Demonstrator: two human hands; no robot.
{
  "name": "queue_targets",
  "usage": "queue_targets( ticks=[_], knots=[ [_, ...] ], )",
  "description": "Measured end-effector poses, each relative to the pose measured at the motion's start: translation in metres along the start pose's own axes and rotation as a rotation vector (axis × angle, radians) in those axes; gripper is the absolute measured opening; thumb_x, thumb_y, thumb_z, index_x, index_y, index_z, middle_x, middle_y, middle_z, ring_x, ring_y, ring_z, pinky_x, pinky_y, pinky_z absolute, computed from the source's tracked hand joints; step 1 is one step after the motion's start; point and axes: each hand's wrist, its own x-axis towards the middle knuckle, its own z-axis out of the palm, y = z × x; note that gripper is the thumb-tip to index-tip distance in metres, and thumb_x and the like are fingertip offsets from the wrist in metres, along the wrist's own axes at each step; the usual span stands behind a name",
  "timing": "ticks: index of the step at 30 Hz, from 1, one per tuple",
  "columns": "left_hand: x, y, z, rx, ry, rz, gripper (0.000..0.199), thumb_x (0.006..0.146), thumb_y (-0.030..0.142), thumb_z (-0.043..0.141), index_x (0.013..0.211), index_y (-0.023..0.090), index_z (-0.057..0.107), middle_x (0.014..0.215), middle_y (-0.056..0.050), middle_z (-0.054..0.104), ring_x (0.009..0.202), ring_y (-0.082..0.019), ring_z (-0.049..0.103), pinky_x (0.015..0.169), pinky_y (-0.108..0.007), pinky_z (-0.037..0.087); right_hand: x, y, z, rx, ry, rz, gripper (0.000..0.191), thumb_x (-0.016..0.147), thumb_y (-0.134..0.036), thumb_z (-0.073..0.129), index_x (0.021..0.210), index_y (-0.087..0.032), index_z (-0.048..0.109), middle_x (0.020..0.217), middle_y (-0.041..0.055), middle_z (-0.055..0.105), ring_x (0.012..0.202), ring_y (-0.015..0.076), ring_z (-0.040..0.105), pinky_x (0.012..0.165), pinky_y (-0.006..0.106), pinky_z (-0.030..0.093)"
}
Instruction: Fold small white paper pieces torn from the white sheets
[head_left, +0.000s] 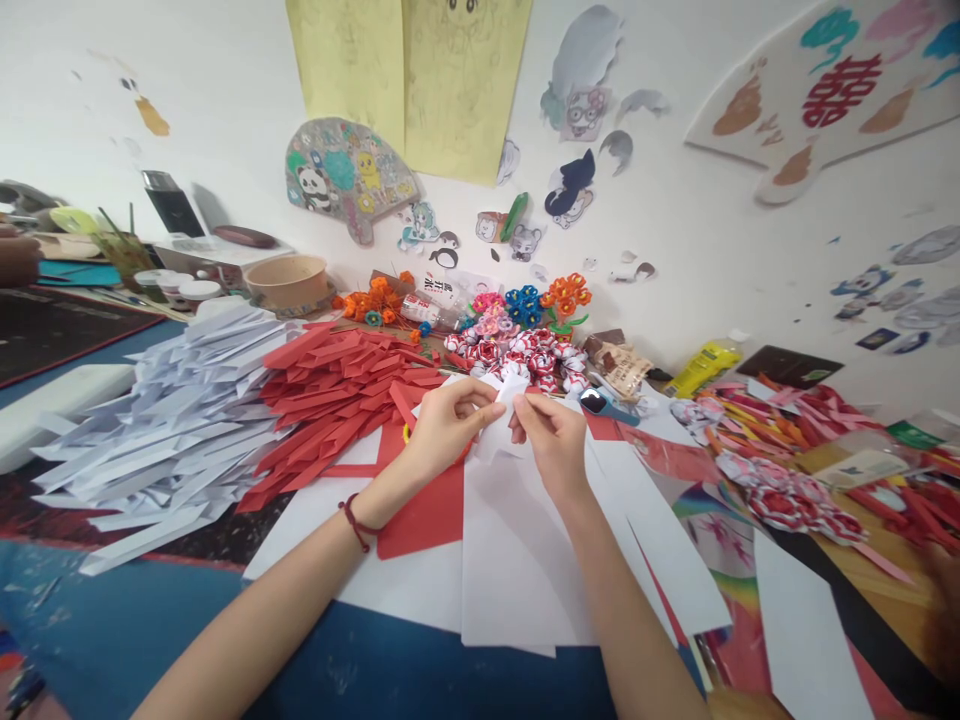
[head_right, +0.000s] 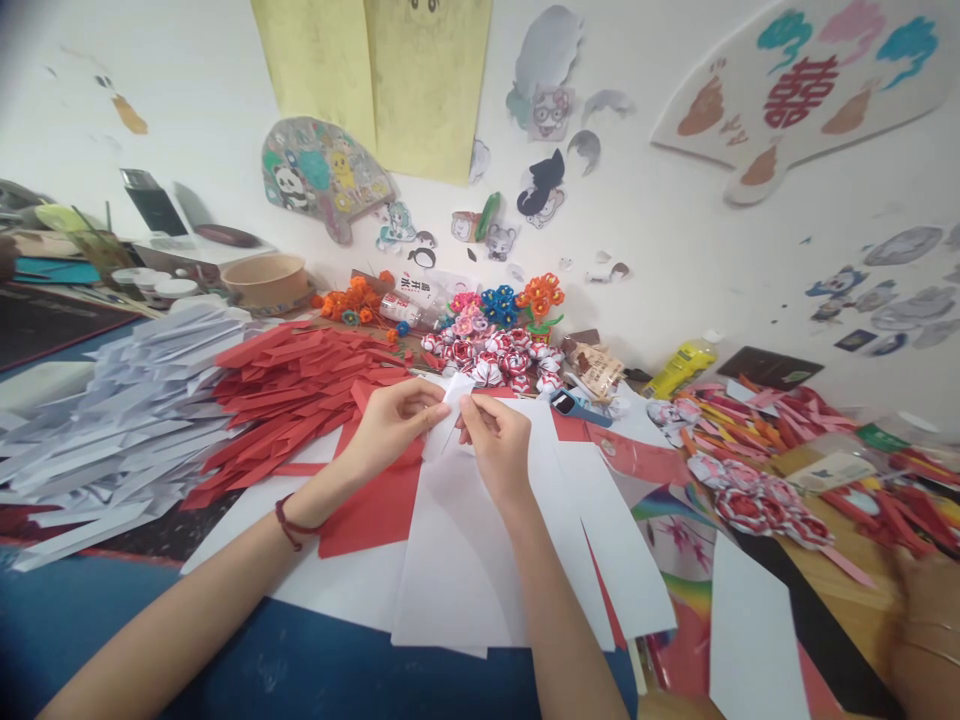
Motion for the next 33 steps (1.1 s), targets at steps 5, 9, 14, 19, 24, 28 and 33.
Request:
queue_targets(
  ticks=[5,9,14,19,24,28,33],
  knots=[
    [0.0003,0.0004,-0.0003,0.018,0.009,-0.006,0.026,0.078,0.039,0.066,0.085,0.015,0.062,0.067,-0.002,0.061,0.059,-0.011,0.056,0.053,-0.02,0.043,0.0,0.0011,0.0004,0.019,-0.005,0.003,0.034,0.087,-0.041,0.055,0.064,-0.017,0.058,0.059,0.0003,0.054,0.051,0.0117,0.051,0.05,0.023,0.042],
    [0.0009,-0.0006,-0.0012,0.014,0.006,-0.001,0.025,0.077,0.038,0.067,0.086,0.015,0.062,0.065,-0.001,0.06,0.057,-0.01,0.054,0.053,-0.019,0.042,-0.0003,0.0017,0.0004,0.027,-0.018,-0.002,0.032,0.088,-0.039,0.054,0.065,-0.017,0.058,0.059,0.0,0.054,0.051,0.0116,0.052,0.051,0.023,0.042],
    [-0.0001,0.0006,-0.0007,0.052,0.006,0.016,0.025,0.081,0.039,0.062,0.084,0.015,0.063,0.073,-0.003,0.063,0.06,-0.011,0.056,0.055,-0.02,0.044,-0.0004,0.0012,-0.0011,-0.034,-0.024,-0.035,0.032,0.089,-0.039,0.053,0.066,-0.017,0.058,0.06,-0.0001,0.055,0.051,0.0117,0.052,0.051,0.024,0.042],
    [-0.0003,0.0012,-0.0016,0.101,0.055,0.033,0.026,0.084,0.041,0.058,0.083,0.016,0.065,0.078,-0.003,0.064,0.06,-0.01,0.053,0.055,-0.02,0.042,-0.0016,-0.0028,-0.002,-0.127,-0.121,-0.1,0.031,0.09,-0.037,0.051,0.067,-0.018,0.059,0.063,0.0005,0.055,0.053,0.0119,0.052,0.053,0.024,0.043],
    [0.0018,0.0018,-0.0049,-0.035,0.023,-0.002,0.029,0.081,0.042,0.061,0.077,0.015,0.065,0.07,-0.002,0.061,0.059,-0.01,0.051,0.055,-0.02,0.04,-0.0028,-0.0023,-0.001,-0.12,-0.174,-0.114,0.03,0.09,-0.036,0.051,0.067,-0.018,0.058,0.064,0.0007,0.055,0.054,0.0121,0.052,0.054,0.024,0.043],
    [0.0008,0.0025,-0.0046,-0.067,0.033,-0.012,0.03,0.08,0.043,0.063,0.073,0.014,0.063,0.067,-0.002,0.06,0.06,-0.01,0.051,0.055,-0.02,0.04,-0.0031,-0.0013,-0.0004,-0.121,-0.176,-0.104,0.031,0.09,-0.038,0.051,0.067,-0.018,0.058,0.064,0.0009,0.056,0.054,0.0122,0.052,0.054,0.025,0.043],
    [-0.0026,0.0025,-0.0009,0.029,0.109,0.007,0.03,0.082,0.044,0.06,0.073,0.015,0.061,0.067,-0.001,0.059,0.059,-0.01,0.05,0.054,-0.021,0.039,-0.0034,-0.0022,0.0011,-0.097,-0.172,-0.098,0.029,0.09,-0.036,0.052,0.068,-0.018,0.058,0.064,0.0003,0.055,0.053,0.0117,0.052,0.052,0.024,0.043]
  ],
)
